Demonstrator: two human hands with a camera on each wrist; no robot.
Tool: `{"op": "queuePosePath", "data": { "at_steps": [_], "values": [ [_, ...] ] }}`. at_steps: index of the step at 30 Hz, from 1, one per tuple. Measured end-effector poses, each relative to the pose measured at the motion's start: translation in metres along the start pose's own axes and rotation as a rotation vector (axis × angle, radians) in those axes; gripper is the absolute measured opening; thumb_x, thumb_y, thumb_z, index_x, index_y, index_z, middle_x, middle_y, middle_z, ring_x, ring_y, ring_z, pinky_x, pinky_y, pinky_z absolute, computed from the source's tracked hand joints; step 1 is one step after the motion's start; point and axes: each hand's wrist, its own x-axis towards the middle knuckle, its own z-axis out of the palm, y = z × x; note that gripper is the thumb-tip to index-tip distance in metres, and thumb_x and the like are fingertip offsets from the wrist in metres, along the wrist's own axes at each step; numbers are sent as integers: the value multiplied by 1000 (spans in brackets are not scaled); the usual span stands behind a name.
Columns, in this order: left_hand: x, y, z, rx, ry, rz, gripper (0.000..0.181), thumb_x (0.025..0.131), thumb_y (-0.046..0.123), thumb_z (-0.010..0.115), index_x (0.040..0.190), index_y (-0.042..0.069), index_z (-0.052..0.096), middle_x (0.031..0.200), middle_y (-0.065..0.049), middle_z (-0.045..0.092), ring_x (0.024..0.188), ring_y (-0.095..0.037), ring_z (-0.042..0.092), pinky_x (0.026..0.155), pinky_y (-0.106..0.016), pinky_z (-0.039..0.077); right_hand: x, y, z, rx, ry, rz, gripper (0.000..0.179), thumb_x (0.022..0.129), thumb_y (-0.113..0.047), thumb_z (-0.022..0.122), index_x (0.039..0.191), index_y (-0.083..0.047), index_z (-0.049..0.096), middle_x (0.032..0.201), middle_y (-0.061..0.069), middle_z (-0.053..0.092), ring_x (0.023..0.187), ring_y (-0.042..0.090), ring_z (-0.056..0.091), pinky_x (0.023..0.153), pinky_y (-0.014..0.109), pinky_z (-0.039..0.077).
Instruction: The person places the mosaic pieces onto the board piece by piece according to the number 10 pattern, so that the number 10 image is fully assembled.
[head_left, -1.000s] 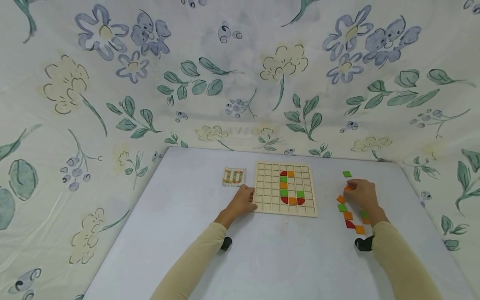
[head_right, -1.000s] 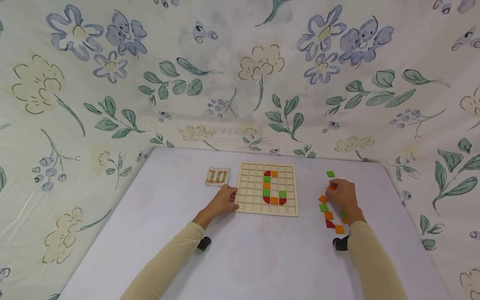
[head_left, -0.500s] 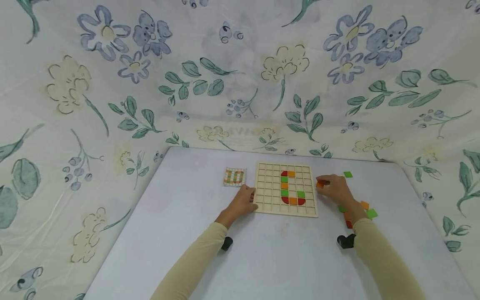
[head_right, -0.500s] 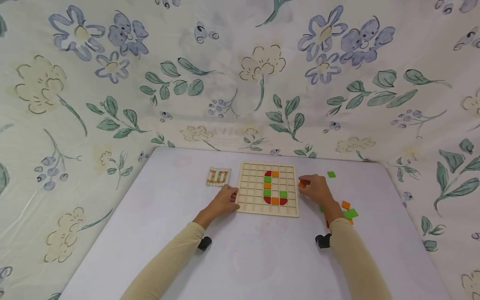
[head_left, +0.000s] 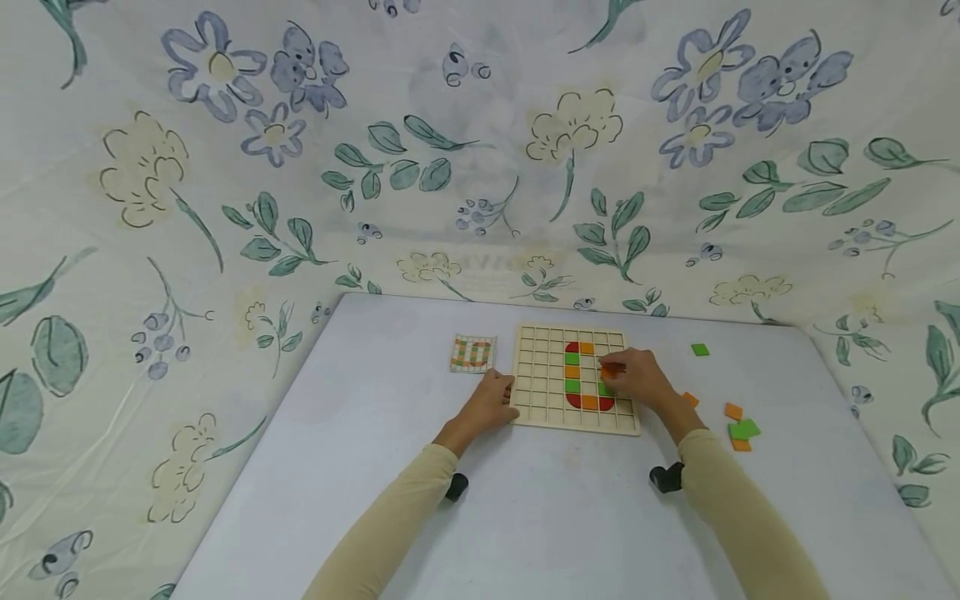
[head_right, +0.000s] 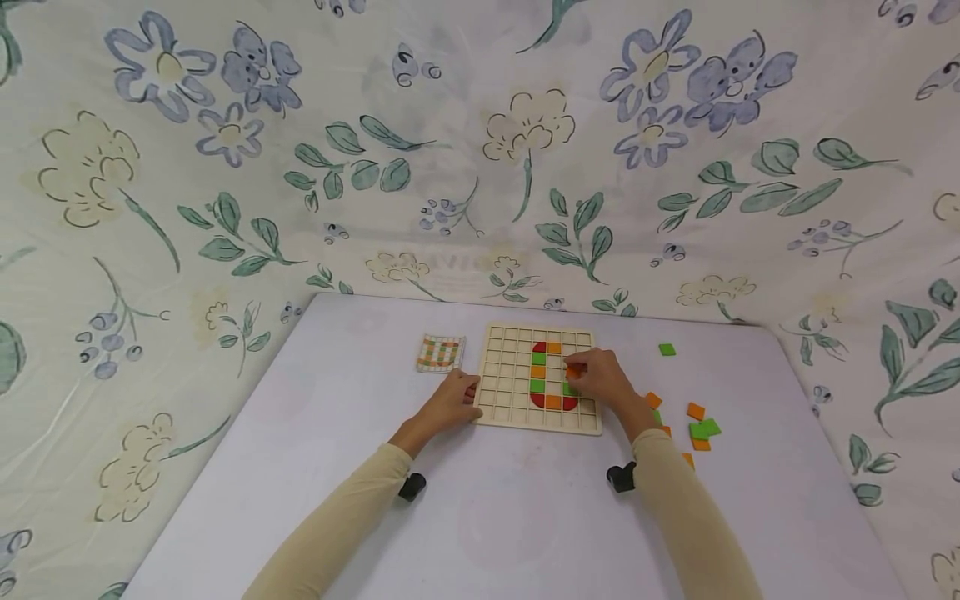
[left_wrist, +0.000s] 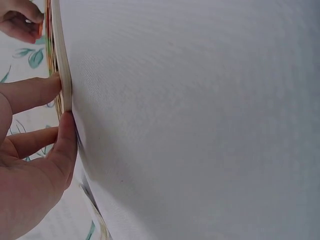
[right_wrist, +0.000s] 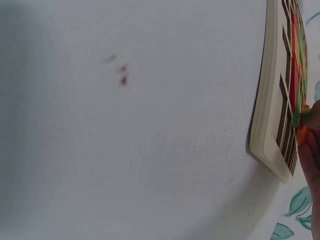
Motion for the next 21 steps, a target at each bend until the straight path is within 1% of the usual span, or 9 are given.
{"op": "queuePosePath", "data": {
  "at_steps": [4, 7, 13, 21],
  "values": [
    [0, 0, 0, -7, -2, 14, 64, 79, -5, 75, 135, -14, 45, 112, -16, 44, 104, -26, 55, 87, -33, 49, 3, 0, 2, -28, -11, -3, 35, 85, -13, 73, 119, -4, 70, 111, 13, 66, 95, 27, 55, 88, 41, 50],
    [-1, 1, 0, -4, -3, 10, 64, 80, -4, 75, 135, -14, 45, 113, -15, 44, 103, -25, 55, 88, -33, 49, 5, 0, 2, -42, -20, -11, 34, 86, -13, 73, 119, -4, 70, 112, 13, 67, 96, 27, 57, 89, 41, 50],
    [-1, 2, 0, 4, -3, 4, 64, 80, -4, 75, 136, -13, 45, 112, -15, 44, 103, -25, 55, 88, -33, 49, 8, 1, 0, -32, -45, -6, 30, 88, -11, 71, 118, -6, 71, 114, 12, 68, 101, 26, 58, 91, 41, 50],
    [-1, 1, -2, 14, 5, 7, 63, 80, -3, 75, 135, -12, 46, 112, -14, 45, 103, -24, 55, 88, -33, 49, 8, 1, -1, -26, -42, -37, 21, 88, -9, 71, 109, -7, 75, 107, 7, 71, 104, 28, 58, 92, 44, 48]
  ]
}}
